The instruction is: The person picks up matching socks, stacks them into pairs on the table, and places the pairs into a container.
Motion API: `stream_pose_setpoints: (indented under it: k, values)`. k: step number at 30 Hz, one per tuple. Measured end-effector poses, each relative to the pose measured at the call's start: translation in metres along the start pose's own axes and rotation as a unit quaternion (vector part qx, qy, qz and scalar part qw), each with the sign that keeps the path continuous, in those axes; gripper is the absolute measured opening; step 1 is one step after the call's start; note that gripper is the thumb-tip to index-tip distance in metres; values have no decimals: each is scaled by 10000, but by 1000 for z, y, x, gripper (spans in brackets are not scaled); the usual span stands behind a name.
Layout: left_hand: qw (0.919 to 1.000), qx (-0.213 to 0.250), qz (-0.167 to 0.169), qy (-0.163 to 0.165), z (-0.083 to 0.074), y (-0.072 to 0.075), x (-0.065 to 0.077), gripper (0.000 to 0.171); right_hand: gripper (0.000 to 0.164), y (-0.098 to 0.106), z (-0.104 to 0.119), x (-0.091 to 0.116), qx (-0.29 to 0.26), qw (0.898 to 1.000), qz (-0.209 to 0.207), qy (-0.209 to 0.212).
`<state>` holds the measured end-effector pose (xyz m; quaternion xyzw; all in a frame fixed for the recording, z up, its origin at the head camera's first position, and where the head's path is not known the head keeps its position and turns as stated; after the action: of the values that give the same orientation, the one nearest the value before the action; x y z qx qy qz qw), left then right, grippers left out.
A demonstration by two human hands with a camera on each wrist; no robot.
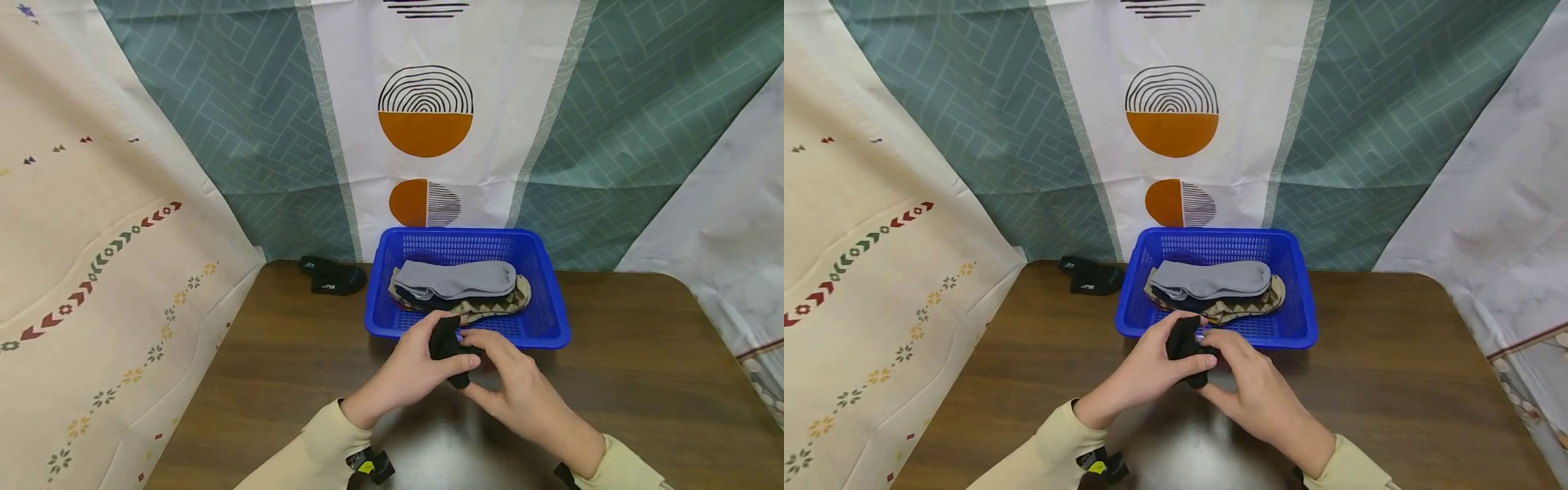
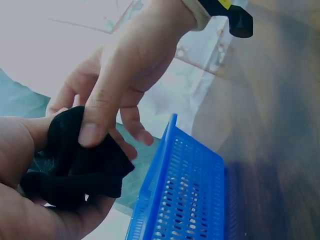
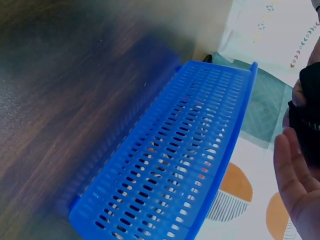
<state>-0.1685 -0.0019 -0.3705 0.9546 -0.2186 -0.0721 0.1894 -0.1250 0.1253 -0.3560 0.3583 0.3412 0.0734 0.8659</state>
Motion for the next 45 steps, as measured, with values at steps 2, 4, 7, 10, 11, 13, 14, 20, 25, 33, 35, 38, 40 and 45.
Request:
stream_pose_setpoints:
  k: [2,4,7,10,11,13,14,20,25,33,35,38,40,45]
  values:
    - [10000,44,-9,11,0,3,1,54,47,3,2,-1,-37,9996,-182,226]
    - [9999,142,12,19,0,6,1,48,38,5,0,-1,-130,9995,-206,216]
    - [9998,162,67,39,0,12,2,39,29,7,-6,-2,-155,9998,-125,-32]
    - [9998,20,187,-40,-2,18,2,34,25,10,-14,-2,-44,9992,-8,-396]
    - [9997,-49,246,-54,-2,20,3,33,24,11,-15,-2,48,9988,-3,-480]
    - [9992,-168,355,-83,-1,24,3,31,24,13,-18,-2,166,9980,19,-617]
    - [9989,-220,408,-93,-1,25,4,30,24,14,-20,-2,219,9975,30,-677]
    - [9981,-333,507,-116,1,39,6,23,26,22,-28,-3,341,9940,201,-1017]
    - [9977,-398,436,-323,5,50,6,19,18,30,-33,-3,390,9915,193,-1225]
    - [9971,-397,212,-617,8,70,11,22,14,43,-39,0,490,9867,-254,-1527]
    - [9972,-451,59,-588,10,76,12,24,15,45,-41,1,514,9844,-305,-1655]
    - [9982,-366,-30,-469,15,83,14,22,17,49,-45,2,532,9820,-439,-1757]
    - [9986,-343,-39,-401,17,87,16,21,17,52,-47,3,554,9813,-582,-1750]
    - [9989,-362,-70,-275,22,92,18,20,19,58,-48,4,474,9819,-914,-1588]
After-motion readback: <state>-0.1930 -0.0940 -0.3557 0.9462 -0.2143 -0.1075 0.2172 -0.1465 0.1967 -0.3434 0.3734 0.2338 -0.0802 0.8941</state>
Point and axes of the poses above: each hand's wrist, its own x-axis away from the middle knuckle, its own y-axis out of the back of the hand, z = x × y, the point moved 8 cm from there along -x, towards the middle knuckle, and after that the axes turned 3 degrees about -y, right-handed, at the moved point
